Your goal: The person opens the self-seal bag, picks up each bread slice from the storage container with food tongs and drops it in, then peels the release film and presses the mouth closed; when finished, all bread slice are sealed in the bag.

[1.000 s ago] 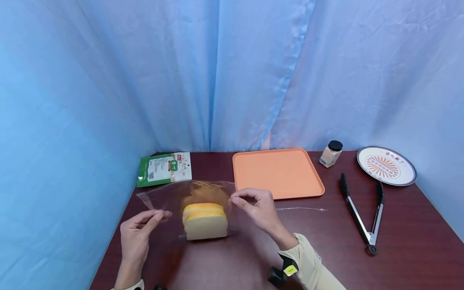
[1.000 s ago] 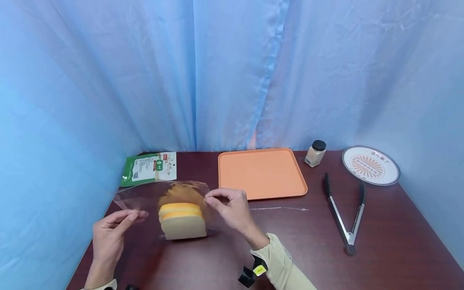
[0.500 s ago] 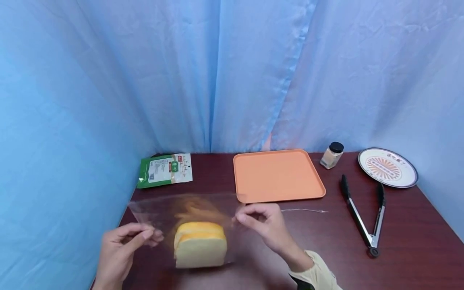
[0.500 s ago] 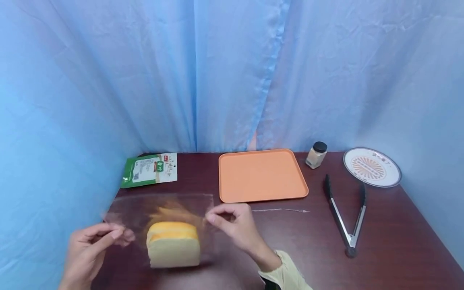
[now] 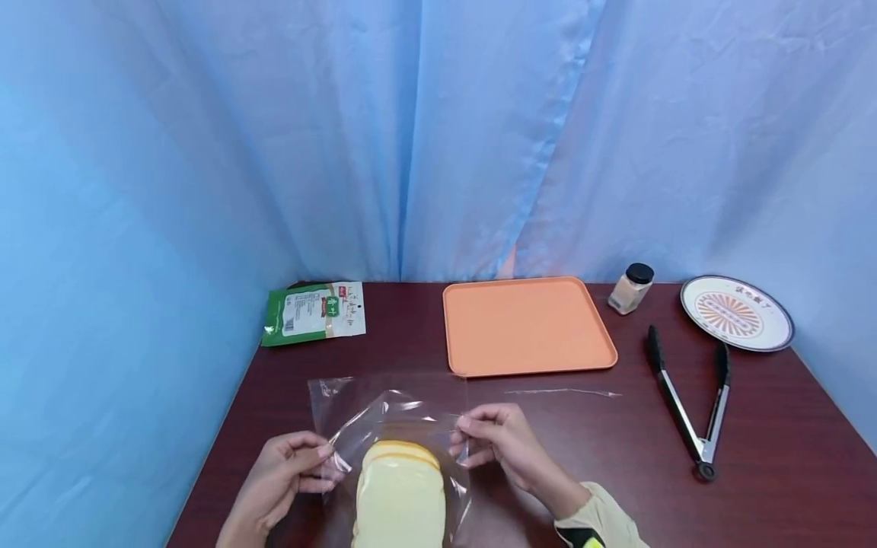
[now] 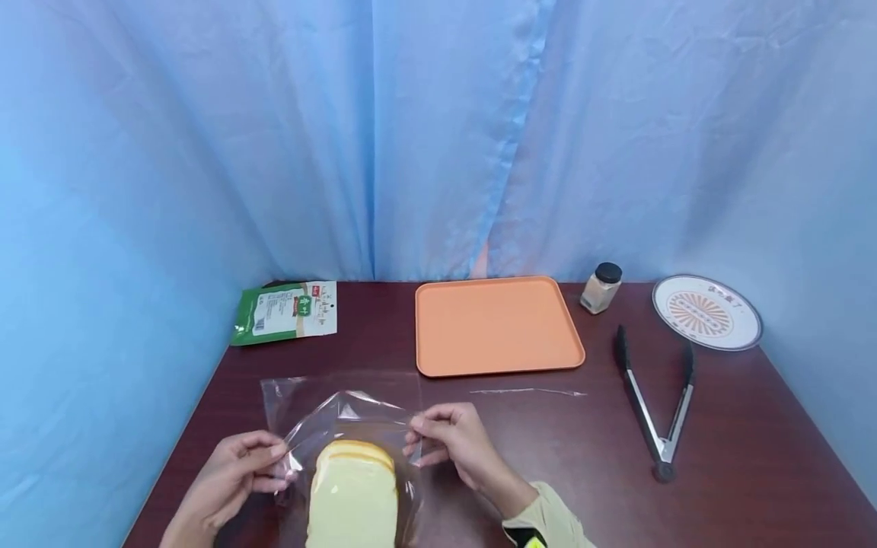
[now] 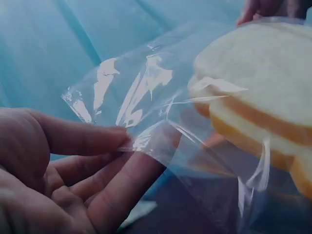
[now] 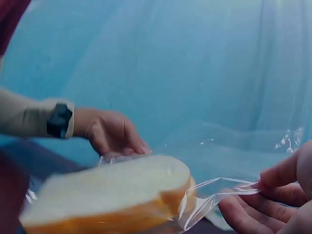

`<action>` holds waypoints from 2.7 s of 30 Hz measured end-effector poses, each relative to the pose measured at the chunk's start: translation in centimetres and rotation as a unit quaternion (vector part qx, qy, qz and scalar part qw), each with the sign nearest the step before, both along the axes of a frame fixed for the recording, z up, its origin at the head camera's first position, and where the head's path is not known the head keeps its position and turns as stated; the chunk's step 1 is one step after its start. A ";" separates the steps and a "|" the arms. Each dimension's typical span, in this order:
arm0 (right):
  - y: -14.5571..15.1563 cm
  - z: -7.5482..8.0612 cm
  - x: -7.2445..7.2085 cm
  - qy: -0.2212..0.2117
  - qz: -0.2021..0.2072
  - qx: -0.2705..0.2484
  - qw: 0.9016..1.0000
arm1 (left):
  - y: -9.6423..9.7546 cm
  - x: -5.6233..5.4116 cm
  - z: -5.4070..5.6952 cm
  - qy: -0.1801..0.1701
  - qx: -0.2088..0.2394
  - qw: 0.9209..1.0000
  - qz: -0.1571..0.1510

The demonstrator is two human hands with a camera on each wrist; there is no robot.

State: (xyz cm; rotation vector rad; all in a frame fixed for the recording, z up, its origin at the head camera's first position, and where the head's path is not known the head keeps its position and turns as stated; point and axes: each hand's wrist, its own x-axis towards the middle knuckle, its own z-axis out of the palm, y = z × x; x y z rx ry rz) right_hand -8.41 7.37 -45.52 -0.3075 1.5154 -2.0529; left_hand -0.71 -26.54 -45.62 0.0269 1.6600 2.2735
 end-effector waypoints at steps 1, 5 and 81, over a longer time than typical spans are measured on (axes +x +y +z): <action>-0.3 -0.6 -0.6 -0.004 -0.013 0.024 1.000 | -0.1 -0.7 -0.6 -0.012 -0.009 1.000 0.013; -1.1 -2.5 -3.0 0.017 -0.049 0.116 0.992 | -0.4 -3.6 -2.3 -0.064 -0.092 0.992 0.057; -4.6 -5.7 -16.3 0.125 -0.104 0.266 0.950 | -2.8 -18.1 -5.5 -0.092 -0.133 0.974 0.159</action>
